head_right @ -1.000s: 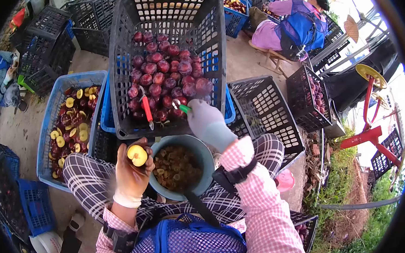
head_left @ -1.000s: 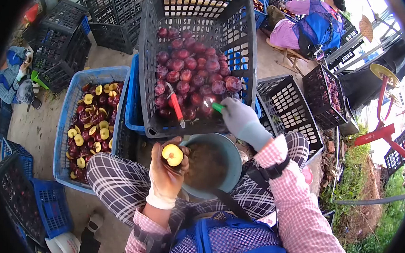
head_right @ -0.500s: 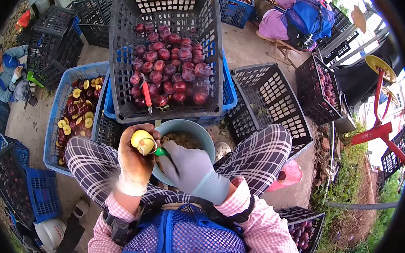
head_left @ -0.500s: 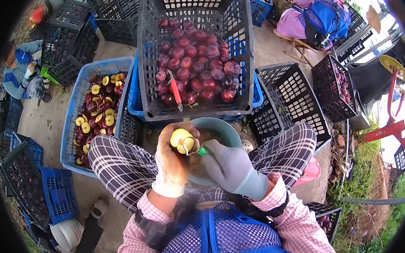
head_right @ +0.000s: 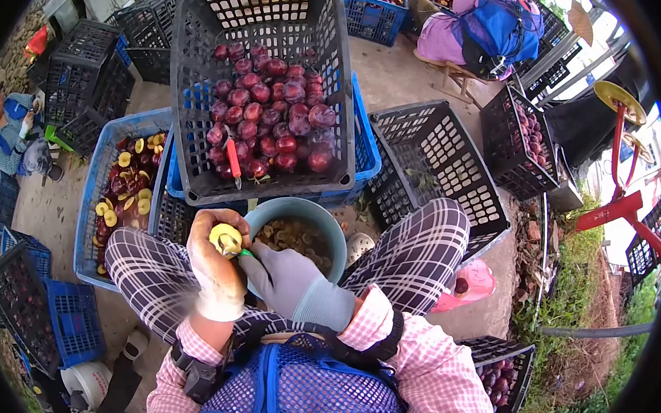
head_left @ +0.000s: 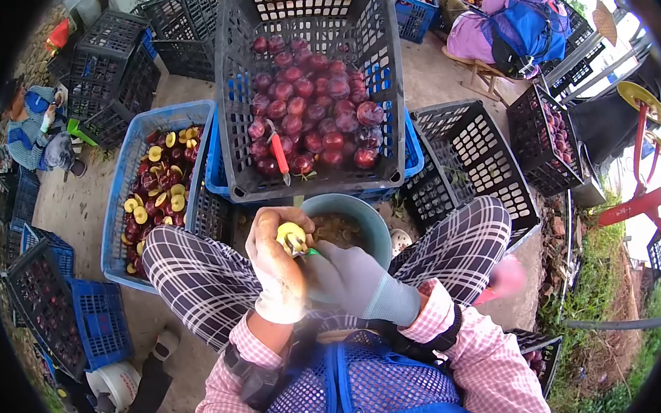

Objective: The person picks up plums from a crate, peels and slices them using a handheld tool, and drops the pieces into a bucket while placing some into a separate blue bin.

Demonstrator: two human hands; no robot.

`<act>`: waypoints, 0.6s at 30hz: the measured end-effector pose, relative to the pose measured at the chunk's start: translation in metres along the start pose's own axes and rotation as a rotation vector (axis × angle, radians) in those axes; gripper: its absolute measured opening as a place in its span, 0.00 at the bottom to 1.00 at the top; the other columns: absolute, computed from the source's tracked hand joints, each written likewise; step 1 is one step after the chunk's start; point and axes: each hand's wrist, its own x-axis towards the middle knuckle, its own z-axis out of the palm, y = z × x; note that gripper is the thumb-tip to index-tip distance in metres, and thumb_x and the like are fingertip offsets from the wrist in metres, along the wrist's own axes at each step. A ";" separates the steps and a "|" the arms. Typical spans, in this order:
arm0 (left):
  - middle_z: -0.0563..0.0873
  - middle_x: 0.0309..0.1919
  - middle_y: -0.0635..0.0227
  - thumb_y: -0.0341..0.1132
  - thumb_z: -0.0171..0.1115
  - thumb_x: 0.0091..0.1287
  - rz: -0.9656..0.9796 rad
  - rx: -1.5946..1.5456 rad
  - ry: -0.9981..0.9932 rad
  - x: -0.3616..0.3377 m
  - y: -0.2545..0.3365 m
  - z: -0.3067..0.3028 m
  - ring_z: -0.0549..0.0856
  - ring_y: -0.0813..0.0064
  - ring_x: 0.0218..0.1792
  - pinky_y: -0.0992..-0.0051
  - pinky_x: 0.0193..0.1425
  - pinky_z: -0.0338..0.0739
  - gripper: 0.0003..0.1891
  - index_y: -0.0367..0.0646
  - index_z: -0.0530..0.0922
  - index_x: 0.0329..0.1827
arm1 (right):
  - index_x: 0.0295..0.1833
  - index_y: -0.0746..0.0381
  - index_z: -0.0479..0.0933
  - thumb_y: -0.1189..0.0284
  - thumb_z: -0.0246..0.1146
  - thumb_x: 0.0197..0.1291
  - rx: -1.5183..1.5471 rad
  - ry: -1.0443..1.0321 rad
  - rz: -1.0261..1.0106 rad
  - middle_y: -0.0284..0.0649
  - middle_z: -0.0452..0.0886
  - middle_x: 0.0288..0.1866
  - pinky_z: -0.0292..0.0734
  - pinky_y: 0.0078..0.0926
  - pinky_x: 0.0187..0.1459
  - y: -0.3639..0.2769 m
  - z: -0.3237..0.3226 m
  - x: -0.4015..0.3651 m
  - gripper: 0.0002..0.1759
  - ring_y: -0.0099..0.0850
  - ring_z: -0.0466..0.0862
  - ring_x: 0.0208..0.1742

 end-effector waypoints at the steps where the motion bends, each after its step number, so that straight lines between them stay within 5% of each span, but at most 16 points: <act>1: 0.80 0.29 0.64 0.46 0.42 0.79 0.068 0.062 0.007 0.000 -0.001 0.001 0.76 0.78 0.27 0.78 0.34 0.71 0.21 0.38 0.75 0.36 | 0.52 0.64 0.73 0.59 0.53 0.75 0.113 -0.005 -0.003 0.55 0.82 0.26 0.77 0.52 0.31 0.003 0.003 0.000 0.17 0.56 0.84 0.31; 3: 0.81 0.28 0.64 0.43 0.42 0.79 0.128 0.126 0.013 0.001 -0.004 -0.002 0.77 0.78 0.26 0.78 0.32 0.71 0.20 0.38 0.75 0.35 | 0.53 0.64 0.73 0.59 0.53 0.75 0.221 -0.007 -0.012 0.56 0.82 0.26 0.77 0.51 0.32 0.005 0.004 0.001 0.18 0.57 0.84 0.32; 6: 0.83 0.28 0.64 0.41 0.44 0.80 0.227 0.214 0.023 0.003 -0.015 -0.006 0.77 0.80 0.25 0.79 0.31 0.71 0.20 0.37 0.76 0.34 | 0.54 0.67 0.75 0.60 0.52 0.76 -0.026 -0.056 -0.012 0.55 0.82 0.26 0.78 0.47 0.32 0.005 0.004 0.001 0.19 0.54 0.85 0.31; 8: 0.83 0.29 0.65 0.41 0.45 0.80 0.098 0.079 0.058 0.002 -0.015 -0.008 0.77 0.81 0.26 0.80 0.31 0.70 0.19 0.38 0.77 0.35 | 0.54 0.68 0.76 0.60 0.52 0.77 0.273 -0.065 0.077 0.55 0.82 0.27 0.78 0.45 0.32 0.005 0.009 0.002 0.20 0.52 0.86 0.30; 9: 0.83 0.29 0.66 0.41 0.46 0.80 0.123 0.078 0.063 0.004 -0.018 -0.010 0.76 0.83 0.26 0.81 0.31 0.68 0.19 0.37 0.77 0.36 | 0.54 0.68 0.75 0.60 0.52 0.78 0.232 0.030 -0.155 0.49 0.82 0.26 0.78 0.42 0.31 0.022 0.026 0.002 0.20 0.46 0.86 0.26; 10: 0.83 0.29 0.66 0.41 0.46 0.80 0.123 0.077 0.062 0.003 -0.017 -0.009 0.76 0.83 0.26 0.81 0.31 0.68 0.19 0.37 0.77 0.36 | 0.54 0.68 0.75 0.60 0.52 0.78 0.231 0.031 -0.156 0.49 0.82 0.26 0.78 0.42 0.31 0.020 0.027 0.001 0.20 0.46 0.86 0.26; 12: 0.81 0.29 0.65 0.45 0.44 0.81 0.162 0.176 0.079 0.002 -0.015 -0.007 0.75 0.81 0.25 0.79 0.31 0.69 0.21 0.37 0.75 0.34 | 0.52 0.68 0.76 0.60 0.51 0.78 0.550 -0.021 0.115 0.43 0.80 0.26 0.77 0.38 0.29 0.016 0.028 0.002 0.20 0.38 0.82 0.21; 16: 0.82 0.29 0.67 0.42 0.48 0.80 0.172 0.186 0.037 0.005 -0.021 -0.014 0.74 0.83 0.28 0.80 0.34 0.67 0.19 0.37 0.77 0.36 | 0.51 0.68 0.77 0.58 0.51 0.78 0.203 -0.019 0.074 0.37 0.76 0.24 0.76 0.36 0.29 0.019 0.031 -0.001 0.21 0.33 0.76 0.20; 18: 0.82 0.28 0.68 0.42 0.49 0.80 0.114 0.161 0.026 0.005 -0.019 -0.015 0.74 0.82 0.29 0.80 0.35 0.67 0.19 0.37 0.77 0.34 | 0.44 0.65 0.76 0.52 0.50 0.78 0.622 0.003 0.118 0.33 0.70 0.19 0.70 0.31 0.22 0.022 0.040 -0.001 0.25 0.28 0.69 0.16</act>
